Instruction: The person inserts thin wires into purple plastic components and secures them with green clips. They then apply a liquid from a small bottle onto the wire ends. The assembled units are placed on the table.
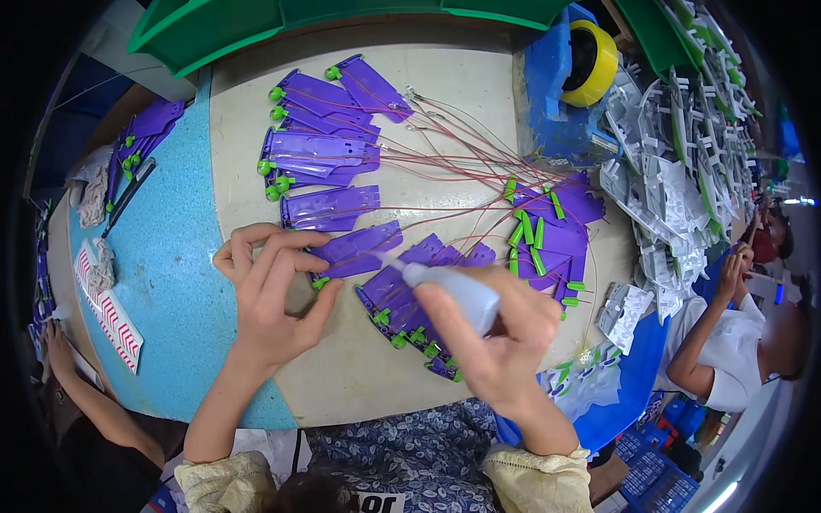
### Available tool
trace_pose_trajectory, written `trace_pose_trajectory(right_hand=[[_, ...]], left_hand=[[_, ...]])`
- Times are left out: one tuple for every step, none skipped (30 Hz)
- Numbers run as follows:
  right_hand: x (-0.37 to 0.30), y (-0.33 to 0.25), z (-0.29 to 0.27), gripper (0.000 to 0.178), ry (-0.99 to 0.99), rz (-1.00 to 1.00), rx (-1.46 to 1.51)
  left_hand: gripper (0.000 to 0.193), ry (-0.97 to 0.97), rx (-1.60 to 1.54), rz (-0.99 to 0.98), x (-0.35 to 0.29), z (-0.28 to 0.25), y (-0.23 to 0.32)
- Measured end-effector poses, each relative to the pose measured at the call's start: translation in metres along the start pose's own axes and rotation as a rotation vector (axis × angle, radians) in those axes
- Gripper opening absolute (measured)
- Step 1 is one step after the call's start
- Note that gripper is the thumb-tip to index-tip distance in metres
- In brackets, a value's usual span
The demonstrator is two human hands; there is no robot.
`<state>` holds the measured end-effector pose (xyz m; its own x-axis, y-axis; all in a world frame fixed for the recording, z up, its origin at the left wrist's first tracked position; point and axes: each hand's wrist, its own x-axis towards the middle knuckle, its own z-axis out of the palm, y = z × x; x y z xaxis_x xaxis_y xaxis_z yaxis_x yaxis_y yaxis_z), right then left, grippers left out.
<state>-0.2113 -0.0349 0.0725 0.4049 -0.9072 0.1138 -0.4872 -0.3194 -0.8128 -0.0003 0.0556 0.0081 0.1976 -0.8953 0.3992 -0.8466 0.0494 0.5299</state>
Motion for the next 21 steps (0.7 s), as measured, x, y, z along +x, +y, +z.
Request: trace_pose_trajectory(right_hand=[[0.0, -0.005, 0.0, 0.017, -0.042, -0.013, -0.048], [0.0, -0.009, -0.002, 0.017, -0.08, -0.028, -0.096], [-0.001, -0.01, -0.004, 0.016, -0.064, 0.071, -0.089], [-0.003, -0.007, -0.007, 0.015, -0.004, 0.135, -0.007], [-0.006, -0.003, -0.011, 0.015, 0.049, 0.192, 0.079], [-0.007, 0.0, -0.015, 0.015, 0.105, 0.251, 0.163], [-0.006, -0.001, -0.018, 0.014, 0.118, 0.222, 0.236], [-0.007, -0.004, -0.019, 0.015, 0.117, 0.221, 0.219], [-0.009, -0.008, -0.02, 0.016, 0.114, 0.218, 0.203], [-0.009, -0.012, -0.02, 0.017, 0.111, 0.216, 0.188], [-0.01, -0.013, -0.02, 0.016, 0.079, 0.191, 0.13], [-0.01, -0.01, -0.015, 0.016, 0.06, 0.121, 0.094], [-0.009, -0.004, -0.008, 0.016, 0.041, 0.052, 0.058], [-0.006, -0.001, -0.002, 0.016, 0.018, -0.02, 0.023], [-0.002, -0.003, 0.001, 0.017, -0.012, -0.037, -0.069], [-0.001, -0.002, 0.001, 0.016, -0.001, -0.004, -0.078], [0.0, 0.0, 0.002, 0.016, 0.007, 0.028, -0.087], [0.001, 0.001, 0.003, 0.016, 0.016, 0.059, -0.096], [-0.001, 0.001, -0.001, 0.016, 0.057, 0.074, -0.054], [-0.003, -0.001, -0.004, 0.016, 0.037, 0.04, -0.039], [-0.005, -0.003, -0.007, 0.016, 0.018, 0.007, -0.024]], left_hand=[[0.024, 0.0, -0.002, 0.0, 0.0, 0.0, 0.0], [0.025, -0.004, -0.007, -0.001, 0.001, -0.001, 0.001], [0.026, -0.007, -0.013, -0.002, 0.003, -0.004, 0.003], [0.026, -0.011, -0.017, -0.004, 0.003, -0.005, 0.006], [0.026, -0.037, -0.041, 0.054, -0.003, -0.007, 0.011], [0.026, -0.065, -0.067, 0.113, -0.011, -0.008, 0.019], [0.026, -0.093, -0.093, 0.172, -0.015, -0.007, 0.024], [0.026, -0.067, -0.021, 0.128, -0.015, -0.003, 0.025], [0.027, -0.041, 0.052, 0.084, -0.017, 0.003, 0.024], [0.027, -0.015, 0.126, 0.038, -0.017, 0.006, 0.022], [0.029, -0.01, 0.128, 0.022, -0.012, 0.004, 0.017], [0.03, -0.009, 0.102, 0.022, -0.011, 0.004, 0.015], [0.03, -0.009, 0.077, 0.022, -0.009, 0.005, 0.013], [0.03, -0.006, 0.054, 0.018, -0.009, 0.004, 0.012], [0.031, -0.01, 0.03, 0.009, -0.007, 0.003, 0.013], [0.031, -0.012, 0.022, 0.004, -0.007, 0.003, 0.014], [0.031, -0.012, 0.015, -0.004, -0.007, 0.003, 0.013], [0.031, -0.012, 0.007, -0.011, -0.007, 0.003, 0.013], [0.031, -0.011, -0.003, -0.017, -0.007, 0.002, 0.012], [0.031, -0.011, -0.017, -0.023, -0.007, 0.002, 0.012], [0.032, -0.011, -0.03, -0.029, -0.007, 0.003, 0.012]])
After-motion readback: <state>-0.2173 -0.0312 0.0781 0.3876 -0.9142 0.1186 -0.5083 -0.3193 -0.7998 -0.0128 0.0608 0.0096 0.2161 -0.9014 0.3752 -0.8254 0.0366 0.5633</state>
